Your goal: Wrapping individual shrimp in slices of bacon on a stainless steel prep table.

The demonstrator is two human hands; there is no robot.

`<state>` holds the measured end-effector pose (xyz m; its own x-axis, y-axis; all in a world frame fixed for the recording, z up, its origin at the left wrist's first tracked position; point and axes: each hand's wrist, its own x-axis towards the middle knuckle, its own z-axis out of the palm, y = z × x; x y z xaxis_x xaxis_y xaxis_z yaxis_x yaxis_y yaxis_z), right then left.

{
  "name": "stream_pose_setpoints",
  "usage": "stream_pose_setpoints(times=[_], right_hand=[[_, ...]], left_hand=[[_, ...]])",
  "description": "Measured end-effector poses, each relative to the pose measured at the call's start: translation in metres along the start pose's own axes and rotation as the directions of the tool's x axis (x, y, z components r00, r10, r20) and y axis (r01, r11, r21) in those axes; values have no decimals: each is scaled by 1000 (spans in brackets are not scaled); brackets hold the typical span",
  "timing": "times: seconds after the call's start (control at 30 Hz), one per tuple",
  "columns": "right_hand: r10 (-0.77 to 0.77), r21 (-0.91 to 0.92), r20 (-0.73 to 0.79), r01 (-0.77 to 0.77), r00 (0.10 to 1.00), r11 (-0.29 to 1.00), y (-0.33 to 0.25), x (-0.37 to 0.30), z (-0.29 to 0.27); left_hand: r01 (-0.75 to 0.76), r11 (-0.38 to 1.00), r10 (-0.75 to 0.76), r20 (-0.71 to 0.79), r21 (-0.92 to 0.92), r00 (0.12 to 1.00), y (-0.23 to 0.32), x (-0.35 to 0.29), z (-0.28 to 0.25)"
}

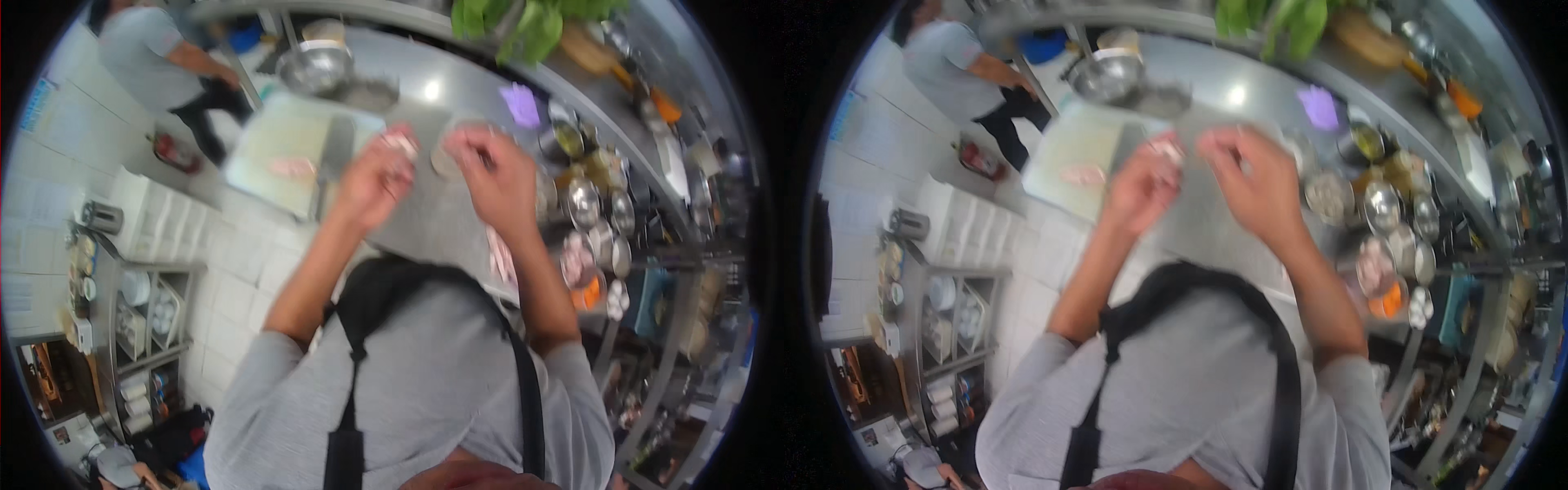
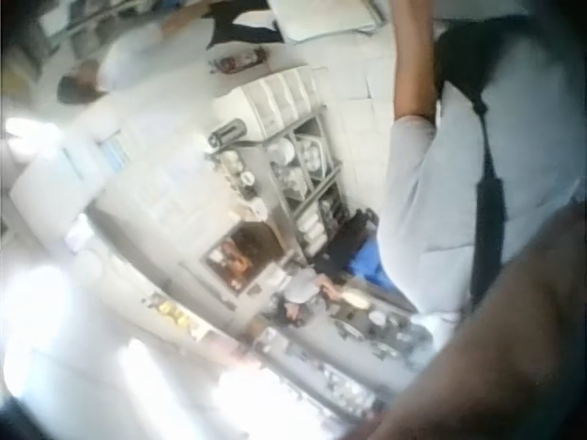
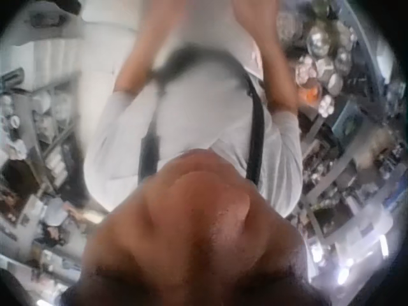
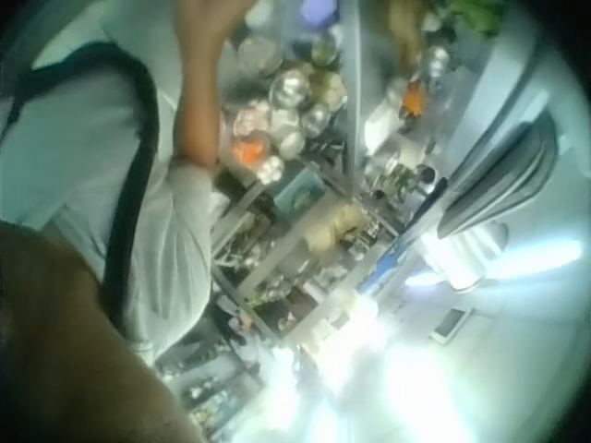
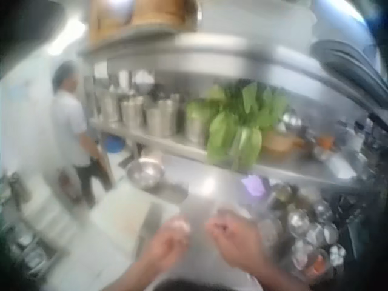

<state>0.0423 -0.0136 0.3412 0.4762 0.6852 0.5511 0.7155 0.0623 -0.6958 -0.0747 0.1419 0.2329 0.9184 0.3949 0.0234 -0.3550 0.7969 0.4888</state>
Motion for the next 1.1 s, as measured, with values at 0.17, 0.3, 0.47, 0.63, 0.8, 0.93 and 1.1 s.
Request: stream_pose_setpoints(times=[0.17,0.3,0.47,0.63,0.8,0.93,1.1], right_hand=[[-72,-114,-36,68,997,991,17,-19,-14],[2,-74,-81,-8,997,997,16,-30,-25],[108,-23,-136,-113,985,993,24,-28,-28],[142,51,-96,-137,985,989,35,-10,-11],[98,-17,-25,-98,995,995,38,7,9],[107,-23,-4,-107,994,994,29,13,20],[82,-65,11,-81,997,995,26,7,20]], left_hand=[[120,979,-118,-20,167,993,-48,37,1],[167,981,-176,96,97,980,-49,39,10],[305,869,-264,154,-391,952,-44,55,1],[393,722,-405,113,-569,907,-57,52,-32],[372,854,-363,96,-365,927,-72,54,-59],[355,886,-341,99,-299,935,-57,53,-62],[275,934,-281,6,-229,960,-60,44,-58]])
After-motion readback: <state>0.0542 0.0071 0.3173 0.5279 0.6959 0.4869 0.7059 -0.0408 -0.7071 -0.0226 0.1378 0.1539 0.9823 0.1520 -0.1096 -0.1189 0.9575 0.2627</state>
